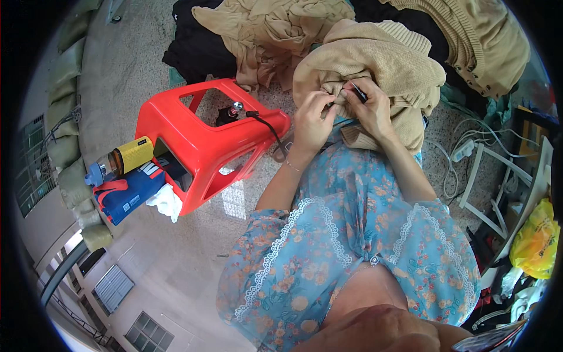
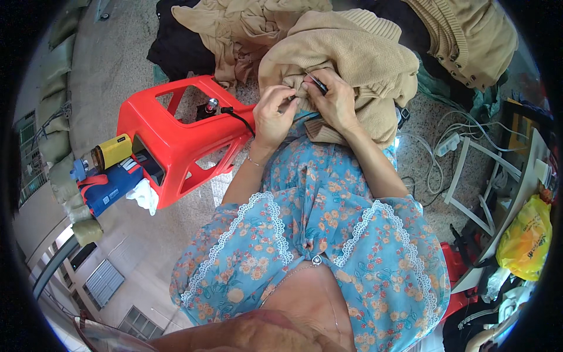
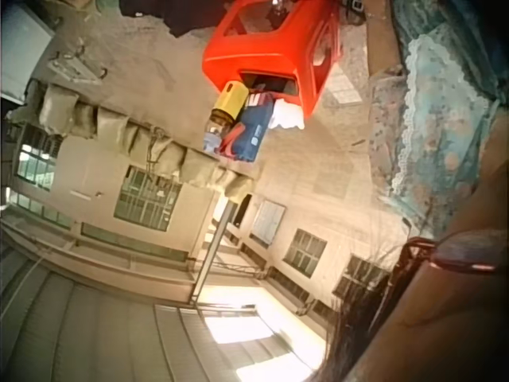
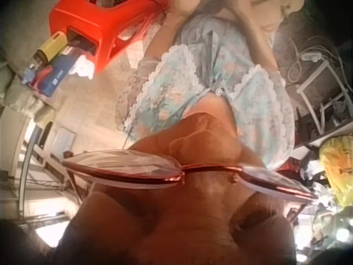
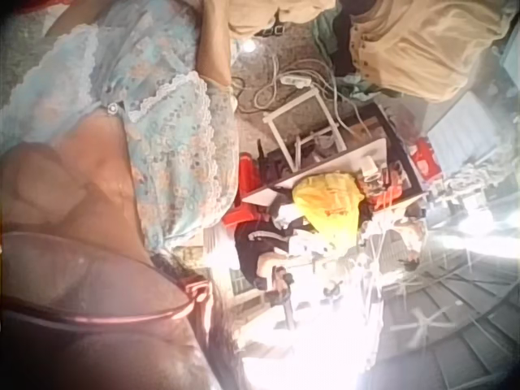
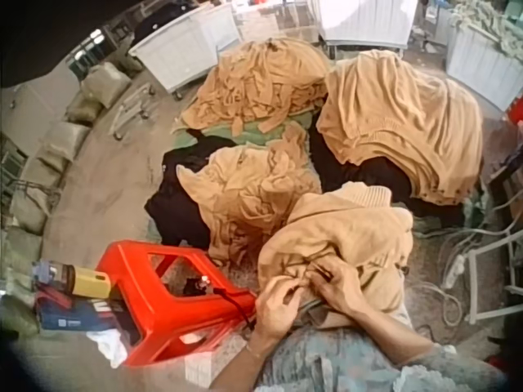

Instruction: Inspecting beige knitted sweaters and using thread snips to trim loose threads.

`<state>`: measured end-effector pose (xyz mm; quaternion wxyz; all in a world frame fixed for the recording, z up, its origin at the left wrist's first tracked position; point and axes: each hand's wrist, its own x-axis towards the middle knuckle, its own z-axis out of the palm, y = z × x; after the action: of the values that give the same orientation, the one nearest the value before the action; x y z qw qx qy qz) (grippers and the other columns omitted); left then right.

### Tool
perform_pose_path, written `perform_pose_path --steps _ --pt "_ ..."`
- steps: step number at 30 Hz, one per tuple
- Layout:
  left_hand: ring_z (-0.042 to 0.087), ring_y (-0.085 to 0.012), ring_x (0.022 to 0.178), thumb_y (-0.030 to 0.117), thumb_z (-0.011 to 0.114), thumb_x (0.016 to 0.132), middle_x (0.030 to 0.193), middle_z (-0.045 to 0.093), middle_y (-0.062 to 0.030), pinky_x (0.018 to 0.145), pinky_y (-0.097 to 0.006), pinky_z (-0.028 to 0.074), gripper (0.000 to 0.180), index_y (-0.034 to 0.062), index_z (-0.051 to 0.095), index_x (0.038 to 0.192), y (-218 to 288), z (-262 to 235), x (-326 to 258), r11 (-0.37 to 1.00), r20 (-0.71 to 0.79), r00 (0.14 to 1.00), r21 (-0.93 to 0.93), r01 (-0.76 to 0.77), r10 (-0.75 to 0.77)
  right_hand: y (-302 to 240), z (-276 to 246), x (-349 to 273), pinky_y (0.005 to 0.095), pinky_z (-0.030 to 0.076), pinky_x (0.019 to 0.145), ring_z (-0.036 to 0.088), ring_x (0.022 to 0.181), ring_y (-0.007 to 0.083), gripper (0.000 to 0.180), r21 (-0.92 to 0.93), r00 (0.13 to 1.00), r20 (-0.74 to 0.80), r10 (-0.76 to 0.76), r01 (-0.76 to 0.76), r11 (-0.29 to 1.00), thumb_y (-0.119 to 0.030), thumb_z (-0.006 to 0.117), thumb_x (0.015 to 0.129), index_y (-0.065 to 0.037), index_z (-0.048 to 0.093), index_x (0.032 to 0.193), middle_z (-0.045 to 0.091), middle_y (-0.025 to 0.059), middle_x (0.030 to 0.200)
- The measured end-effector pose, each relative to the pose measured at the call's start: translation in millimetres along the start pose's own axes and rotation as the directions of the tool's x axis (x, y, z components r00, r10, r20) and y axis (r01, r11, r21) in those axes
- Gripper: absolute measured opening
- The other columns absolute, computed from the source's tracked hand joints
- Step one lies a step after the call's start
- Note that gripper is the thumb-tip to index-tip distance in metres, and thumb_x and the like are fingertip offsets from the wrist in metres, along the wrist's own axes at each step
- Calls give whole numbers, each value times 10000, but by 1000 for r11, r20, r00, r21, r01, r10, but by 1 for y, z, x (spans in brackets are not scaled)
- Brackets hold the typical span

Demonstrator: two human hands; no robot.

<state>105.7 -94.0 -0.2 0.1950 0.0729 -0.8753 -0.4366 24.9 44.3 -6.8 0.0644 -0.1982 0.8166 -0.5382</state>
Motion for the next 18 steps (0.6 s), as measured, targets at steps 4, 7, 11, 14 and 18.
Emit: perform_pose_path --steps 4,7,11,14,18 --pt "640 -238 811 -23 702 744 932 620 -114 682 -298 539 191 14 636 919 -6 7 6 1000 27 1000 -5 10 -10 8 0 5 347 492 695 643 796 279 161 -9 1000 -3 11 -11 1000 -157 695 794 -62 656 918 656 95 872" --pt "641 -259 815 -22 689 753 931 630 -122 679 -313 532 160 14 639 901 -9 8 11 1000 -9 1000 22 -19 19 9 1 13 352 492 697 640 801 283 157 3 1000 0 -2 2 1000 -161 689 802 -62 655 919 653 107 875" --pt "636 -309 841 -34 652 760 944 637 -147 696 -343 524 116 11 639 865 -8 6 18 994 -89 992 75 -81 88 -7 -1 20 363 494 711 635 821 300 152 -55 999 -12 -31 30 998 -185 660 836 -58 654 920 650 133 888" --pt "637 -349 850 -39 592 792 966 628 -175 724 -381 523 93 13 632 858 -3 6 12 992 -96 992 107 -73 83 1 3 13 356 507 736 646 838 304 199 -39 1000 -10 -21 20 999 -177 663 836 -48 663 988 659 159 910" --pt "619 -354 853 -18 567 819 975 608 -159 706 -405 513 75 19 600 875 -13 15 -4 993 -144 987 104 -51 66 5 11 1 355 502 715 643 797 284 152 -56 999 -23 -38 36 998 -143 675 823 -38 659 932 652 149 869"
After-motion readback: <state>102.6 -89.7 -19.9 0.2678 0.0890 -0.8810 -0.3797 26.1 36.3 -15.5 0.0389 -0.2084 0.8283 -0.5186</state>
